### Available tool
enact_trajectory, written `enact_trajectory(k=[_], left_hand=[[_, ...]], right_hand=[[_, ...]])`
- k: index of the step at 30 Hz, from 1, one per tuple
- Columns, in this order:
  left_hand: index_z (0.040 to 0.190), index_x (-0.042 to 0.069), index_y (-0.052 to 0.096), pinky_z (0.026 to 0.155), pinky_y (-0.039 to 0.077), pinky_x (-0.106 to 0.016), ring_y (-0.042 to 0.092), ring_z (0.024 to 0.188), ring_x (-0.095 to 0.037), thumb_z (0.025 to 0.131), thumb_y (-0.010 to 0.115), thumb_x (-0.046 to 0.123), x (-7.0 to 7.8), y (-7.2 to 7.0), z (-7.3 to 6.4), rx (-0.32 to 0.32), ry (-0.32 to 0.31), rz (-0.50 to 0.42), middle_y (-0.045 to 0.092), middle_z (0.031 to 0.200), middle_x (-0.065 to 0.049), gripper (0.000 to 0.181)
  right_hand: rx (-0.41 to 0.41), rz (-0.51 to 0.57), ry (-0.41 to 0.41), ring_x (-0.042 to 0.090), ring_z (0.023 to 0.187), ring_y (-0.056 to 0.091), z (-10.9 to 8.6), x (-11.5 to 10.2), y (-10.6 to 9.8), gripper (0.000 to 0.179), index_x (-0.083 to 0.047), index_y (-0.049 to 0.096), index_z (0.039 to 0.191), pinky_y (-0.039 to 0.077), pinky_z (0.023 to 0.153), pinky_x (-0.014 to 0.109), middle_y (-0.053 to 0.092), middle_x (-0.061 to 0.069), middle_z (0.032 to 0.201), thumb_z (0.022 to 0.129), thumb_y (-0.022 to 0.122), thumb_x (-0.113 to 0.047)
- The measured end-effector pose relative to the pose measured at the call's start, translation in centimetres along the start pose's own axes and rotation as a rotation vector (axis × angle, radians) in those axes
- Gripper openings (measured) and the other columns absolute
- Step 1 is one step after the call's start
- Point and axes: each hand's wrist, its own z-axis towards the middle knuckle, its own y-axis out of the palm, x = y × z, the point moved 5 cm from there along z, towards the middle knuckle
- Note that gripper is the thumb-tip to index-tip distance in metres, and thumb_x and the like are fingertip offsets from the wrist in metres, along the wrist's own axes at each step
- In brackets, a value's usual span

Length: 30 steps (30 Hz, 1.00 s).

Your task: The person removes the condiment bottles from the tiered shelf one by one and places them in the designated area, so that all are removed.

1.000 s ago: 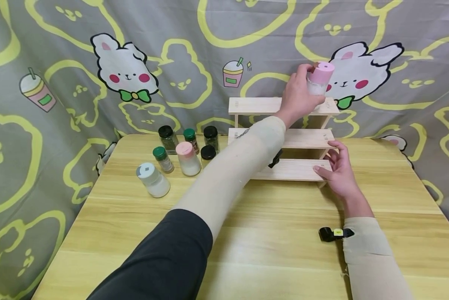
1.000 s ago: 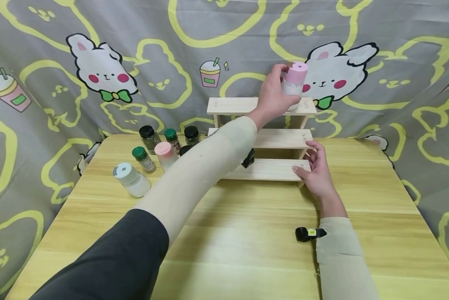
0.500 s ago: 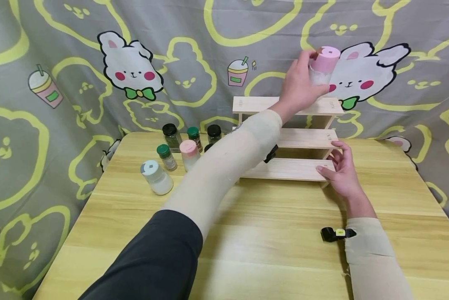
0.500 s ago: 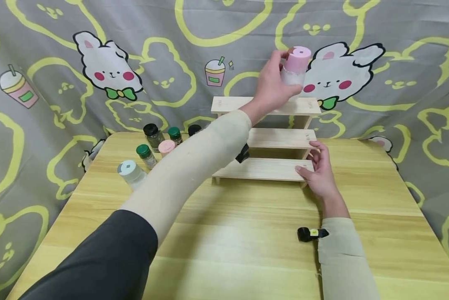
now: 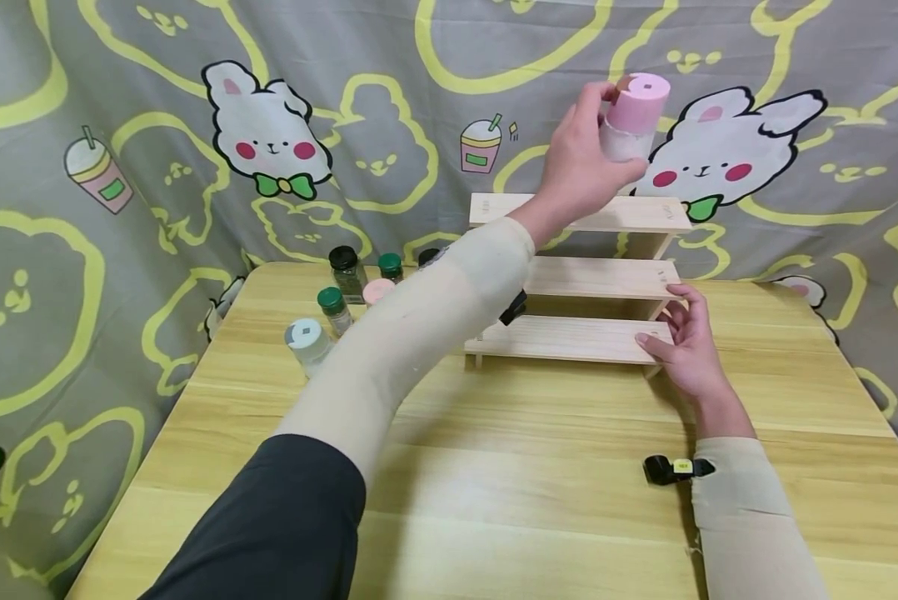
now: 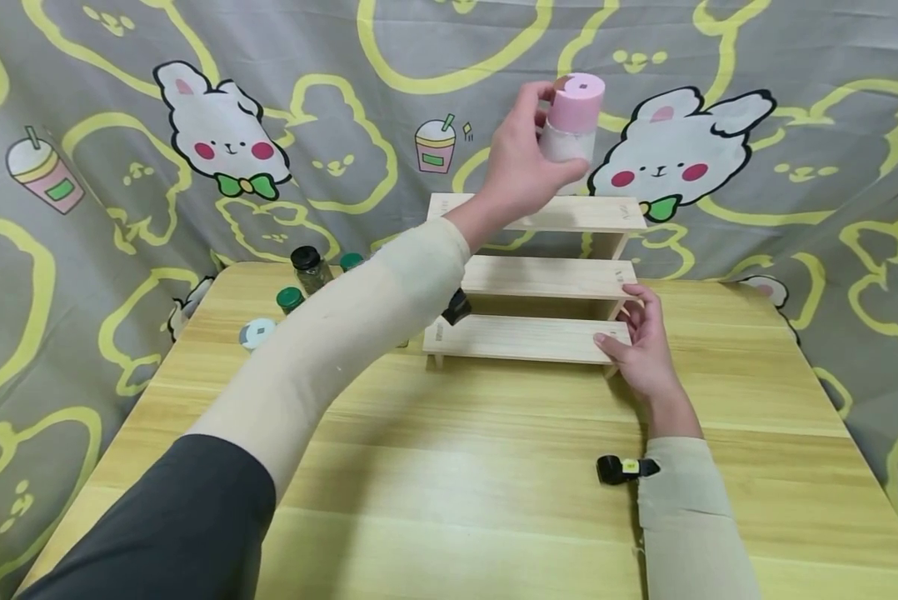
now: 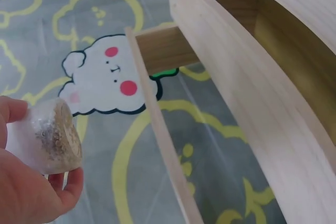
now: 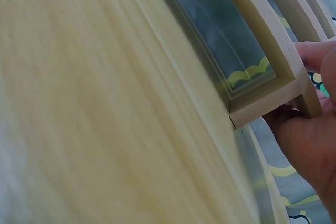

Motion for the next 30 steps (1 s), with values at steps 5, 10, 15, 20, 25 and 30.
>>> enact_trajectory(k=[5,10,15,20,25,30], left_hand=[[0.143,0.023,0.036,0.084,0.042,-0.017,0.048,0.106,-0.004,0.078,0.086,0.019,0.0,-1.6,-0.9,0.013,0.019,-0.023,0.051,0.122,0.006,0.082],[0.142,0.021,0.038,0.085,0.042,-0.019,0.049,0.107,-0.005,0.077,0.086,0.017,-0.1,-3.1,-1.7,0.047,0.051,-0.046,0.052,0.122,0.003,0.081],[0.141,0.019,0.039,0.085,0.044,-0.019,0.050,0.108,-0.007,0.077,0.086,0.016,-0.2,-4.4,-2.7,0.074,0.079,-0.088,0.053,0.122,0.002,0.080],[0.140,0.019,0.039,0.083,0.045,-0.021,0.054,0.102,-0.011,0.076,0.086,0.016,-0.7,-5.7,-3.9,0.107,0.069,-0.129,0.052,0.119,0.000,0.080],[0.140,0.017,0.040,0.081,0.046,-0.023,0.055,0.098,-0.015,0.076,0.085,0.014,-1.1,-7.0,-5.0,0.146,0.090,-0.177,0.052,0.116,-0.001,0.079],[0.139,0.019,0.041,0.079,0.049,-0.027,0.056,0.098,-0.017,0.075,0.086,0.013,-1.6,-8.1,-6.4,0.183,0.089,-0.224,0.054,0.115,-0.001,0.078]], right_hand=[[-0.004,-0.008,-0.001,0.034,0.128,0.040,0.1,0.0,0.0,0.086,-0.018,0.030,0.147,0.049,0.091,0.021,0.045,0.010,0.137,0.081,0.050,0.034],[-0.007,-0.009,-0.005,0.035,0.129,0.039,0.1,0.1,0.0,0.086,-0.017,0.030,0.147,0.049,0.091,0.021,0.045,0.010,0.136,0.081,0.050,0.034],[-0.006,0.013,-0.007,0.032,0.128,0.041,0.0,0.0,0.0,0.086,-0.017,0.030,0.146,0.050,0.090,0.022,0.046,0.010,0.137,0.081,0.049,0.035],[0.001,0.025,-0.006,0.029,0.127,0.043,0.0,-0.2,-0.1,0.086,-0.017,0.032,0.146,0.051,0.090,0.022,0.046,0.010,0.136,0.080,0.049,0.035],[-0.001,0.023,-0.012,0.027,0.124,0.046,0.0,-0.3,0.0,0.086,-0.017,0.032,0.146,0.051,0.088,0.022,0.047,0.010,0.135,0.080,0.049,0.035],[-0.006,0.025,-0.009,0.026,0.124,0.046,0.1,-0.2,0.1,0.086,-0.017,0.031,0.146,0.051,0.088,0.022,0.047,0.010,0.134,0.080,0.049,0.035]])
